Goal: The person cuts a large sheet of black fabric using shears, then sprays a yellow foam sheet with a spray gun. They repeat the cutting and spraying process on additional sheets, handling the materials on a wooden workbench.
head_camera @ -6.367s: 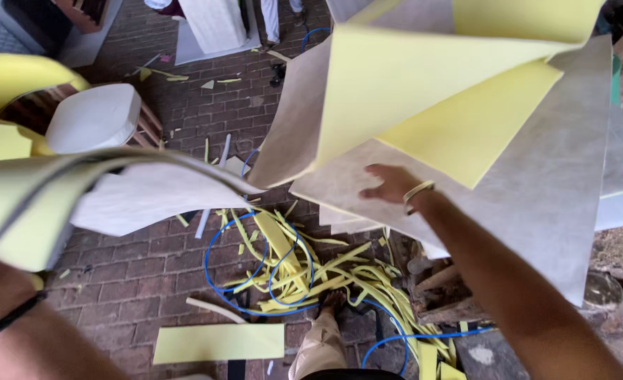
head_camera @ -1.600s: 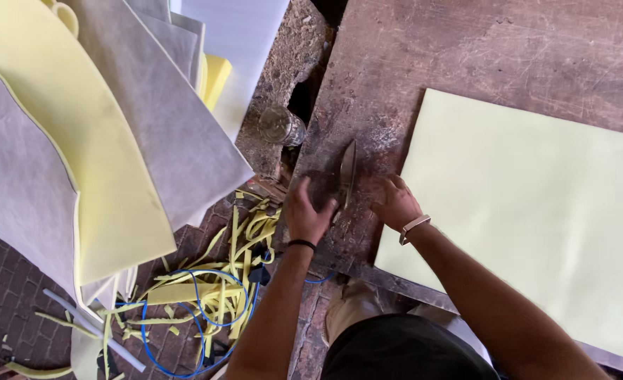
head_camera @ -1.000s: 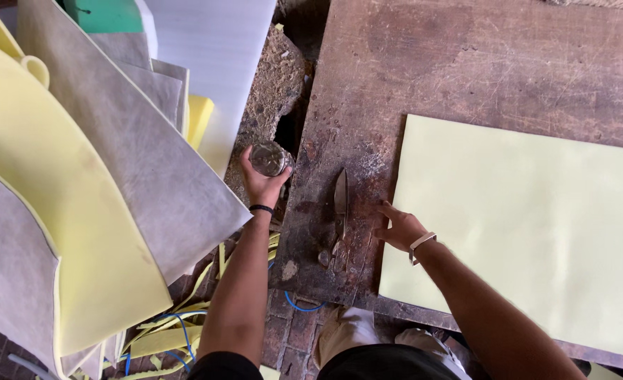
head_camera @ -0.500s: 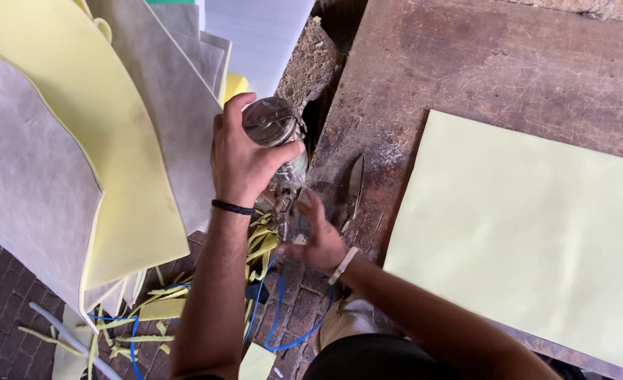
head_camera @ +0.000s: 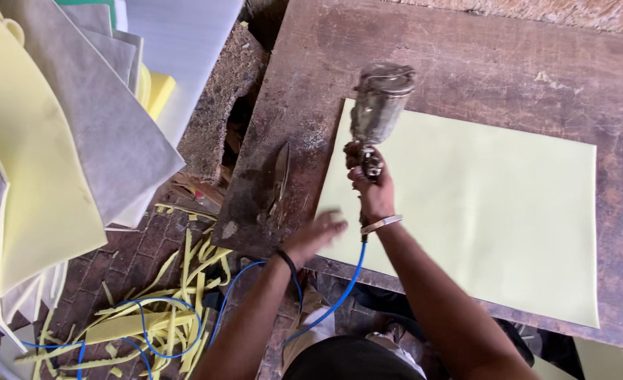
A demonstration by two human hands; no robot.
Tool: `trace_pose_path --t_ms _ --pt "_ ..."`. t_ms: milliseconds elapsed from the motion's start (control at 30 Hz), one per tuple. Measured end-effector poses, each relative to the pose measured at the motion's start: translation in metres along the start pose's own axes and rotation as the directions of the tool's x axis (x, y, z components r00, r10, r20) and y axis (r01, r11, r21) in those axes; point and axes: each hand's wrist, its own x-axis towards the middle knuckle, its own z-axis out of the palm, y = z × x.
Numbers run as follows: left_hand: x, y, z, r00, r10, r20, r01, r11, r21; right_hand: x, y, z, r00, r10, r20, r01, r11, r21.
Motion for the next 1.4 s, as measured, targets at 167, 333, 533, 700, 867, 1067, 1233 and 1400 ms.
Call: trace_pose_path --t_ms 167,333,533,700,867,1067,1233,1400 --pt "-0.054 -0.168 0.072 0.747 -0.079 0.66 0.315 0.916 -0.247 0.023 -0.032 -0.072 0.986 0.159 -0.055 -0.164 0.981 -0.107" --pt "-0.105 -0.237 -0.013 0.94 -0.262 0.22 0.293 0.948 -0.121 0.016 -0.039 -0.073 0.961 0.265 -0.078 -0.276 0.937 -0.217" --pt "-0.092 -0.194 -0.065 0.964 -0.256 -0.069 0.254 0.966 -0.046 0.046 -0.035 -0.047 0.975 0.175 -0.138 -0.2 0.959 -0.199" --pt "-0.086 -0.151 -0.075 0.963 -0.265 -0.047 0.258 0.958 -0.122 0.091 -0.047 -0.044 0.981 0.059 -0.184 -0.09 0.982 -0.168" --pt "-0.066 -0.121 -0.075 0.977 -0.212 0.011 0.212 0.971 -0.108 0.096 -0.058 -0.064 0.969 0.072 -0.235 -0.11 0.982 -0.152" --pt "-0.035 -0.09 -0.046 0.968 -0.242 0.066 0.239 0.97 0.044 0.078 -0.07 -0.14 0.952 0.008 -0.307 -0.069 0.979 -0.189" --pt "-0.009 -0.076 0.005 0.959 -0.244 0.142 0.236 0.969 0.076 0.067 -0.09 -0.229 0.912 -0.027 -0.41 -0.05 0.983 -0.176" --pt "0.008 -0.059 0.05 0.972 -0.188 0.14 0.178 0.981 0.077 0.052 -0.113 -0.31 0.873 -0.064 -0.483 -0.037 0.979 -0.198"
